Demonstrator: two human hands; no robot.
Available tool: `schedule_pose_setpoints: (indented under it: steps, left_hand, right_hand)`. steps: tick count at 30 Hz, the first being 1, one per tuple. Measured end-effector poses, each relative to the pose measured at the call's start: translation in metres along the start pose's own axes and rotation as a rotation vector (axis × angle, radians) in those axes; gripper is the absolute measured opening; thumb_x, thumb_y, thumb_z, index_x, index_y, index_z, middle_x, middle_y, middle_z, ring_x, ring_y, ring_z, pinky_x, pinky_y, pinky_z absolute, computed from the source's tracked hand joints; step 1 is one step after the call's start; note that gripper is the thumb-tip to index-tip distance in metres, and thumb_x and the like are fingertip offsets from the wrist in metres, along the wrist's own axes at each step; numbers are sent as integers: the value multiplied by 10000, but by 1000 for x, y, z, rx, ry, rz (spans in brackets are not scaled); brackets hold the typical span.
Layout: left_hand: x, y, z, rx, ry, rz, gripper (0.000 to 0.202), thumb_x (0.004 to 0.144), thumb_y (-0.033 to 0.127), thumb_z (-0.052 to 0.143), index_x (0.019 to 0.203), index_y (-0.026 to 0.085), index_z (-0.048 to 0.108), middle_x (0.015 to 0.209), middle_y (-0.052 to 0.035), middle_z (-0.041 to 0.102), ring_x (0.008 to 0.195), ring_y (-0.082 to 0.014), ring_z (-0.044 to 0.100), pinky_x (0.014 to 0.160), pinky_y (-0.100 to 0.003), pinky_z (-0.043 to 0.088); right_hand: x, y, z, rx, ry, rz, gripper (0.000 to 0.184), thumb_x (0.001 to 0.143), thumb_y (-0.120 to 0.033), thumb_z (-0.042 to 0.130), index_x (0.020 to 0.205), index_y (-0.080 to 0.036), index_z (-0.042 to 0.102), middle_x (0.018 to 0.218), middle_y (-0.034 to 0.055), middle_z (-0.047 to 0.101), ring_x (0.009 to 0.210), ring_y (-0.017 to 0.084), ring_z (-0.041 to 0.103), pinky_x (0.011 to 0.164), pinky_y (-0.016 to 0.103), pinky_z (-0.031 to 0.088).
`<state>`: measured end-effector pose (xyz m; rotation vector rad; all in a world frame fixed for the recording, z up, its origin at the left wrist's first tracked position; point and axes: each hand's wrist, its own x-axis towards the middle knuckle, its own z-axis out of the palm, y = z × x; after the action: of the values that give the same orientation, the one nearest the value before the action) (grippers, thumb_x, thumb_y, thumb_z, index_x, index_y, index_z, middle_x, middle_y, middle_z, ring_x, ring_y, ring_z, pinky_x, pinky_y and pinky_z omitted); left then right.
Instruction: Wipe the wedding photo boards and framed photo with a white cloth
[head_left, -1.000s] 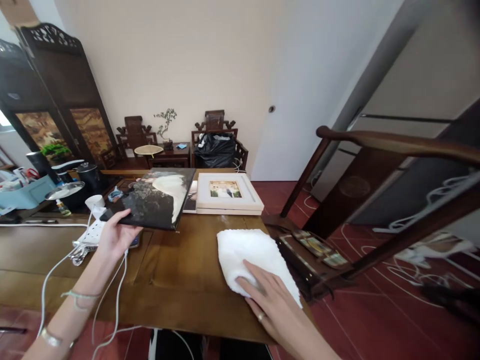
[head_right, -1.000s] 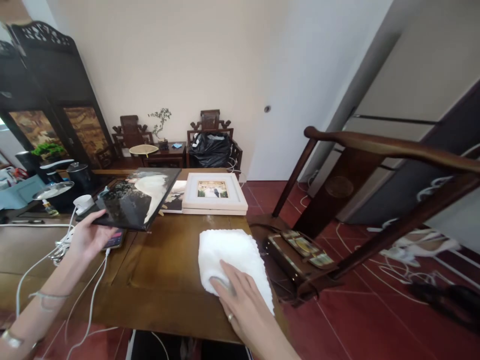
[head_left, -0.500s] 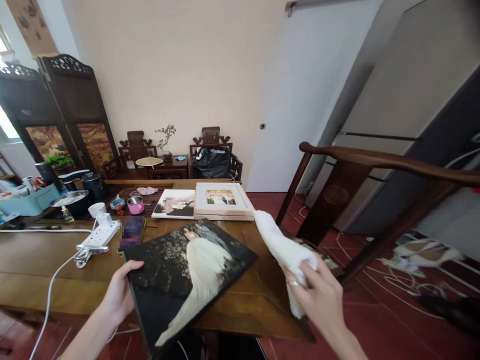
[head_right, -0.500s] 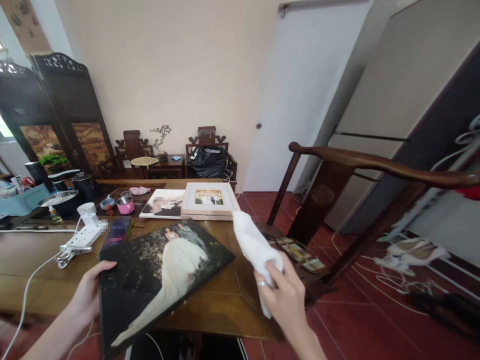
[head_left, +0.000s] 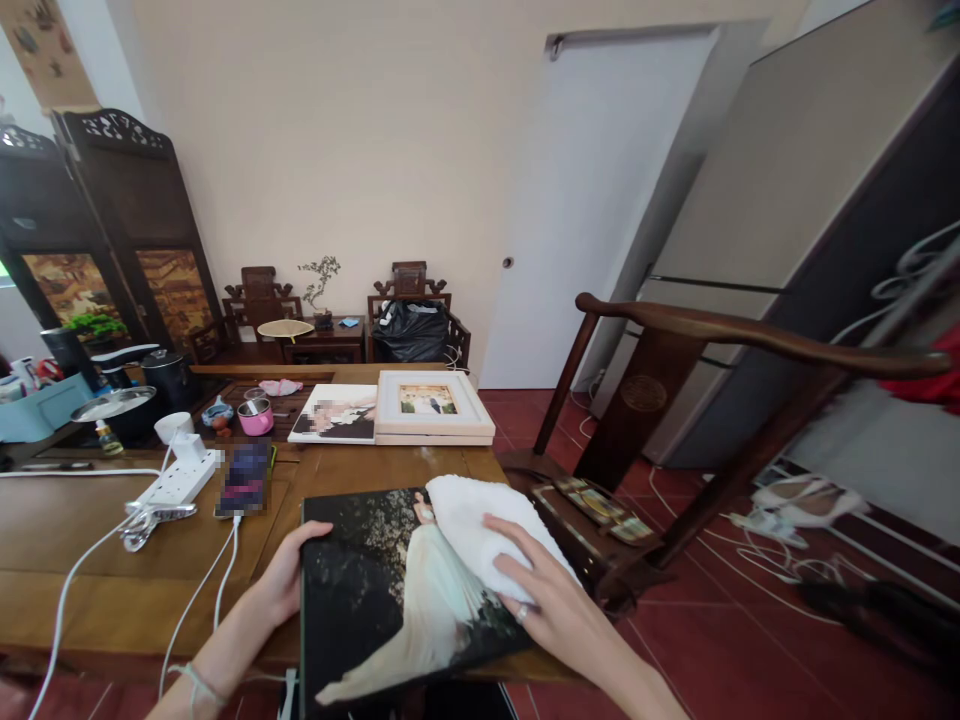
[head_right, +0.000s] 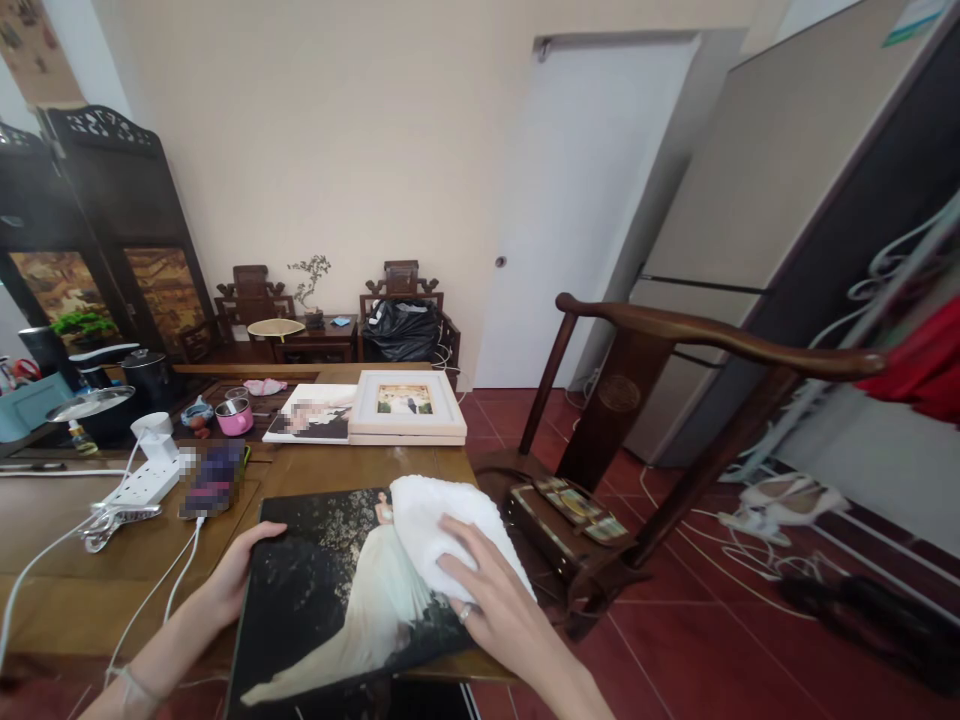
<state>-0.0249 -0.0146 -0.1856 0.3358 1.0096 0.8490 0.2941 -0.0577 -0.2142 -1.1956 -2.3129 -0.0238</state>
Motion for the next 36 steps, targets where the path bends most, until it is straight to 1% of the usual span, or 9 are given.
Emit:
schedule_pose_setpoints:
  steps: [4, 8, 13, 18, 23, 26, 30, 33, 36]
  left_hand:
    - [2, 12, 3, 95, 4, 80, 252, 740, 385, 638, 767, 134, 646, 605, -77, 700, 521, -221, 663, 537, -302, 535]
    - [14, 17, -6, 350, 50, 344, 378, 640, 353, 746, 936, 143, 637, 853, -88, 727, 739, -226, 692, 687, -290, 542]
    - [37, 21, -22, 924, 283, 590, 551, 535, 444, 768, 951, 111, 629, 941, -111, 712, 873, -274, 664, 750, -327, 519]
    - [41, 18, -26, 1340, 524, 709, 586, 595, 558, 665, 975, 114, 631, 960, -135, 698, 930, -311, 638, 778, -359, 480]
    - [38, 12, -22, 1434, 548, 803, 524, 676, 564, 594, 966, 129, 631, 921, -122, 697, 882, -283, 647, 760, -341, 471]
    - [41, 14, -21, 1466, 545, 864, 502, 696, 558, 577, 949, 127, 634, 915, -123, 692, 870, -278, 645, 760, -342, 469]
    - [44, 16, -22, 1502, 527, 945, 489, 707, 558, 570, 936, 132, 640, 902, -119, 684, 857, -273, 638, 760, -348, 472]
    - [45, 13, -24, 1538, 553, 1015, 485, 725, 555, 551, 934, 127, 641, 877, -116, 664, 861, -274, 624, 780, -366, 471]
    - [48, 9, -27, 1559, 610, 1035, 532, 717, 594, 541, 913, 109, 639, 854, -111, 615, 863, -280, 606, 817, -396, 468]
  right_hand:
    - [6, -3, 15, -4, -3, 4, 494, 607, 37, 372, 1005, -190, 558, 1438, 113, 322, 1348, 233, 214, 1056, 478, 306]
    - [14, 1, 26, -26, -59, 1, 604, 549, 34, 365, 1076, -188, 558, 1421, 83, 362, 1352, 233, 203, 1074, 501, 257]
    - [29, 25, 20, -74, 41, 25, 613, 601, -1, 385, 1168, -176, 539, 1403, 108, 384, 1329, 258, 263, 1066, 489, 269]
    - [45, 36, 24, -21, -134, -37, 575, 619, -17, 385, 1139, -192, 561, 1420, 80, 366, 1360, 236, 177, 1080, 525, 188]
    - [53, 39, 40, -15, -151, -14, 530, 581, -36, 415, 1051, -191, 604, 1447, 78, 314, 1367, 255, 137, 1076, 538, 146]
    - [64, 50, 46, -25, -142, 20, 622, 539, -7, 395, 1106, -182, 581, 1394, 112, 401, 1350, 234, 211, 1066, 502, 203]
    - [74, 57, 48, -4, -152, 49, 651, 551, 14, 366, 1148, -164, 558, 1331, 141, 470, 1355, 231, 196, 1066, 555, 147]
    - [65, 46, 43, 22, -178, 28, 623, 540, 22, 356, 1097, -148, 578, 1353, 141, 445, 1368, 222, 142, 1081, 552, 108]
    - [42, 25, 28, 64, -212, -36, 585, 515, 26, 345, 1003, -172, 599, 1401, 76, 397, 1374, 206, 112, 1102, 525, 88]
